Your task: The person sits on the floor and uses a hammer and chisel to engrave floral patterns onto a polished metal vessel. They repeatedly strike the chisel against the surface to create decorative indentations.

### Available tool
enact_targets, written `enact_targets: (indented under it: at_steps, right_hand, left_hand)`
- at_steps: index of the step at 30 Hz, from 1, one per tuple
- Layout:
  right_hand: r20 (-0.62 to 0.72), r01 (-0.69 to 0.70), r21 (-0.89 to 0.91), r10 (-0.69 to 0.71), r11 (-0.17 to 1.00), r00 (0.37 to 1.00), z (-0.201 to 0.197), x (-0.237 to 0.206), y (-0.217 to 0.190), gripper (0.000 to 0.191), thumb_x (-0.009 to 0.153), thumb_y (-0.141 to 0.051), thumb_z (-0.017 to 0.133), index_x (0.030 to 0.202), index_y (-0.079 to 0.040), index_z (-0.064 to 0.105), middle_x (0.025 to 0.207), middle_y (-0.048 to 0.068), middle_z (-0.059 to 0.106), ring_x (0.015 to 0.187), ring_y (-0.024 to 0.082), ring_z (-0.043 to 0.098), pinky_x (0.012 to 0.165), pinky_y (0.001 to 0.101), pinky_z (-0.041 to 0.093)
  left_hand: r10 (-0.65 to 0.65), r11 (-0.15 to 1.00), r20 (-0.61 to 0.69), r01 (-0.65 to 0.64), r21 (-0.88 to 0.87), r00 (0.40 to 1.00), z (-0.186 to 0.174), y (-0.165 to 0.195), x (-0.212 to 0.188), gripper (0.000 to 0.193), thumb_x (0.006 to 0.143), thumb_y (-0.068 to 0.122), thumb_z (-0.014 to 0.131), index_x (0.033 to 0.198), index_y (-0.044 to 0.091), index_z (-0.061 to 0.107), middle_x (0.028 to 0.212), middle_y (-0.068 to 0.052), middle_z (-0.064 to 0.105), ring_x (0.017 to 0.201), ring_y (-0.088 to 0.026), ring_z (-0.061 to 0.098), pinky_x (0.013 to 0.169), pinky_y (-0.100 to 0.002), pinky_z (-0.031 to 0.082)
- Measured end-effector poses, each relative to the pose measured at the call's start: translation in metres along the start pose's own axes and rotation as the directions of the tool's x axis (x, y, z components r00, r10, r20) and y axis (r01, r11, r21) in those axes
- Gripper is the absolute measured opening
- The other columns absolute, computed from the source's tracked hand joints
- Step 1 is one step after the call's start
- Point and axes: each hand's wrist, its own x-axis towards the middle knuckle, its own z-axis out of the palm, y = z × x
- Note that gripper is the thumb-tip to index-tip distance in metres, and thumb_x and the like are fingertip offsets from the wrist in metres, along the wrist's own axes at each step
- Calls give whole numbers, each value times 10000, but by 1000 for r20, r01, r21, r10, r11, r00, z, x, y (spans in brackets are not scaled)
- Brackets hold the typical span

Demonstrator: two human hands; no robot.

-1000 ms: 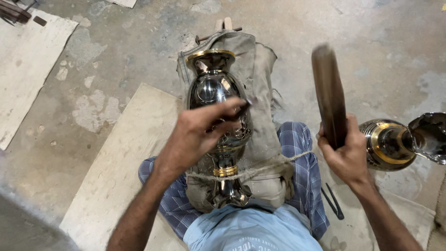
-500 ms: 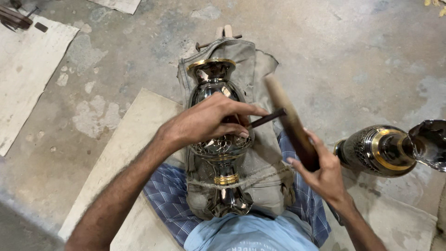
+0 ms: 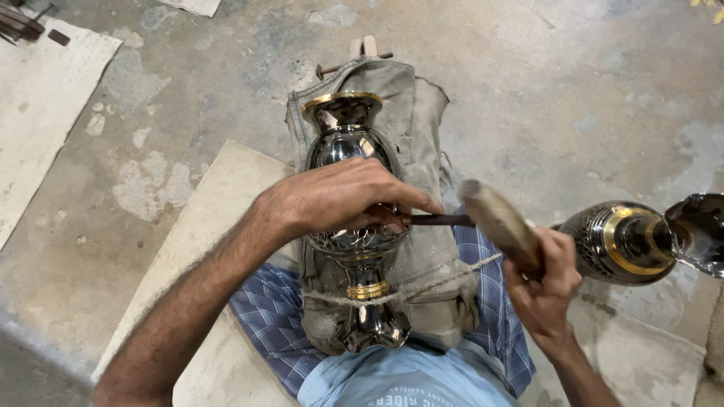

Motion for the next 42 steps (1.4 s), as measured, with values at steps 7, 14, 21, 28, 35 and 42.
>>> enact_targets:
  at_steps: [7,14,21,28,35,42]
  right_hand:
    - [95,-167,126,156,978,983,1,-8,7,375,917,-1,689,1253,-44,529,991,129,651,741,149,638,618,270,584]
    - [221,-285,95,259,954,940,-19,32,5,500,898,-28,684,1350,-96,481,968,111,713,770,171,707,679,312,614]
    - [359,4,-185,64,983,931,-44,103,-17,782,777,-14,779,1491,-152,492,1162,194,720,989,281,714,887,439,610]
    - [476,233,-147,-138,961,869,-59,183,-43,730,856,-46,767,1523,-126,482,1197,219,700,982,326,712,792,459,617]
    - [634,437,-314,-156,843,758,-66,233,-79,646,934,-162,723,1518,-289,478,1059,44,723,677,155,648,601,389,599]
    - [590,421,-214,-227,881,775,-53,249,-114,669,887,-122,696,1527,-237,539,953,31,716,680,120,617,620,275,508]
  left_hand:
    - [-201,980,112,200,25,973,2,9,-2,483,926,73,620,1355,296,638,880,16,773,657,-59,657,608,-264,590]
    - [-316,948,-31,314,-50,948,5,13,-9,505,903,83,662,1372,259,597,1009,-9,800,762,-96,754,670,-289,647]
    - [-500,858,-205,449,-247,842,9,24,-21,404,938,155,700,1328,212,612,1045,-61,792,852,-163,797,701,-328,689]
    - [-539,840,-456,414,-350,708,20,40,-32,488,901,112,733,1366,154,589,991,-122,801,890,-205,805,739,-383,706]
    - [-636,770,-543,413,-487,548,34,46,-34,448,936,72,717,1362,104,580,1063,-192,772,958,-275,794,777,-380,701]
    - [-659,751,-606,338,-568,446,44,55,-35,472,921,-20,670,1374,47,556,1053,-191,770,952,-267,803,773,-374,727]
